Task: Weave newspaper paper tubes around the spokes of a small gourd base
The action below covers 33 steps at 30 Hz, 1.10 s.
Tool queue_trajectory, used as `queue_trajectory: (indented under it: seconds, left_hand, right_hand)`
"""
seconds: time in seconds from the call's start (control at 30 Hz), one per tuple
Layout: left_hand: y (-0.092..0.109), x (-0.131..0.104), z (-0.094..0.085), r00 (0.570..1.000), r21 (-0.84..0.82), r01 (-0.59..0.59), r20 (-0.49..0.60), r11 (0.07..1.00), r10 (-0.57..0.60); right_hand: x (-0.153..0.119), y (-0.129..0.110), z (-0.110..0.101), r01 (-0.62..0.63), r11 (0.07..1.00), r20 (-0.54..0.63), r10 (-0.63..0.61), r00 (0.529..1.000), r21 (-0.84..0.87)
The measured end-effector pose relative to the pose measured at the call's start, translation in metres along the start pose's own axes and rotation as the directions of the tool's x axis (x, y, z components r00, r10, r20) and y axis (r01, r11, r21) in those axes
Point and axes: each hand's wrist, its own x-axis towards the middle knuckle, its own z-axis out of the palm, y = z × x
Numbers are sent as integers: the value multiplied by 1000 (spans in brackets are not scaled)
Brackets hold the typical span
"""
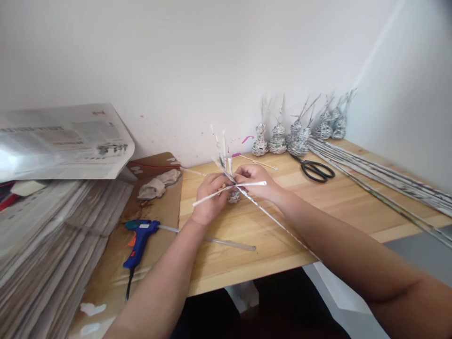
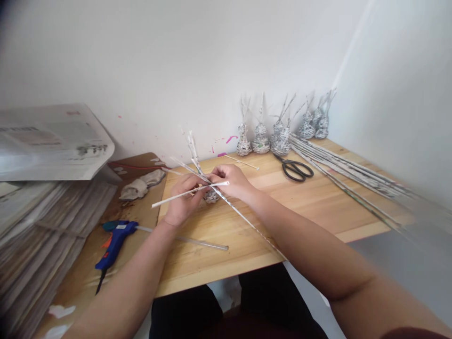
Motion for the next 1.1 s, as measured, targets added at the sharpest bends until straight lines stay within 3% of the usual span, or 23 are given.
queue_trajectory:
  seconds: [0.17, 0.37, 0.5, 0.63, 0.87, 1.0, 1.1]
  left_hand:
    - [-7, 0, -1, 996, 69, -7, -83, 998, 12]
    - [-14, -1, 3, 986, -171, 154, -41, 973, -163]
    - [-18, -2, 7, 949, -365, 300, 23, 881, -314]
    - [-17, -1, 11, 918, -458, 365, 32, 810, -395]
    - [-13, 2, 6, 917, -493, 373, 64, 786, -394]
    - [-19, 5, -1, 918, -595, 387, 174, 705, -357]
    - [-24, 6, -3, 907, -635, 407, 198, 657, -372]
  right_hand:
    - [-4, -14, -8, -23, 998, 122, 30, 992, -63]
    - [-3, -16, -11, -49, 999, 162, 47, 986, 11]
    - [-1, -6, -6, -97, 988, 110, 83, 990, 124]
    - [1, -3, -1, -69, 986, 59, 61, 996, 151]
    - [2, 4, 5, -4, 985, 54, -6, 999, 172]
    - [3, 10, 5, -18, 977, 46, 8, 999, 214]
    - [5, 12, 3, -3, 977, 43, -7, 999, 212]
